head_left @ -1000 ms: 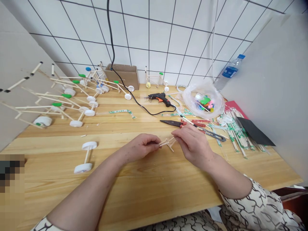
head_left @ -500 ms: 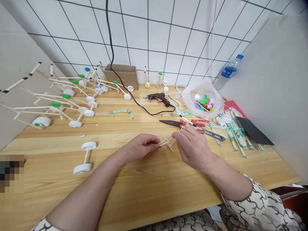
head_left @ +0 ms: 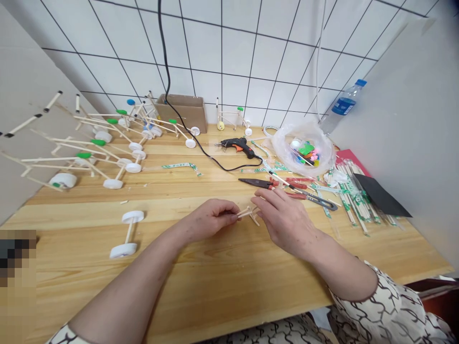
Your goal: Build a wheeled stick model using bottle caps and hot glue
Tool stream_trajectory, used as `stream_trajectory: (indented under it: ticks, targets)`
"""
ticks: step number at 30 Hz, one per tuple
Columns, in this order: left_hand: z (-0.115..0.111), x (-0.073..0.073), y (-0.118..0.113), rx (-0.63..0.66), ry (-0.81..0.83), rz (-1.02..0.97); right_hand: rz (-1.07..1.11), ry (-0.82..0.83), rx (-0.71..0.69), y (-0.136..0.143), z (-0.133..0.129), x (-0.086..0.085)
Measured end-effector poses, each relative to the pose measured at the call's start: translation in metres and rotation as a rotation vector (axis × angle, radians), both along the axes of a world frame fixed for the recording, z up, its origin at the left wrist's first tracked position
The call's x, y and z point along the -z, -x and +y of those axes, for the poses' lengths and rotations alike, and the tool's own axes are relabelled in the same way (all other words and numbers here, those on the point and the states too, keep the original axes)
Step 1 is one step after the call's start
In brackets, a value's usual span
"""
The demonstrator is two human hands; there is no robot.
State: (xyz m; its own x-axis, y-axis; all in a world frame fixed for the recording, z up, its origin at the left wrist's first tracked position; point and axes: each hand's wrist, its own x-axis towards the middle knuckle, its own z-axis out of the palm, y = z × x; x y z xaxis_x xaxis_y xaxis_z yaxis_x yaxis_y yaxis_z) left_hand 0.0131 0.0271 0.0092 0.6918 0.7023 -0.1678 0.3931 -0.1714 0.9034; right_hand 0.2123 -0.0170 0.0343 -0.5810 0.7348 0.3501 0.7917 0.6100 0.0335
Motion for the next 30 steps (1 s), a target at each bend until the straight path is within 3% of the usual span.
stream_trajectory:
  ticks: [6,16,24,30]
  targets:
    - [0.001,-0.001,0.0,-0.008,0.016,0.018,-0.04,-0.043,0.011,-0.002,0.006,0.011]
    - [-0.001,-0.004,-0.001,-0.025,0.045,0.016,-0.058,-0.083,0.032,-0.002,0.005,0.009]
    - [-0.002,-0.002,-0.001,-0.012,0.016,0.01,-0.019,0.064,0.053,0.001,-0.001,-0.001]
    - [-0.002,-0.004,-0.002,-0.004,0.008,0.018,0.008,0.074,0.061,0.001,-0.002,0.0]
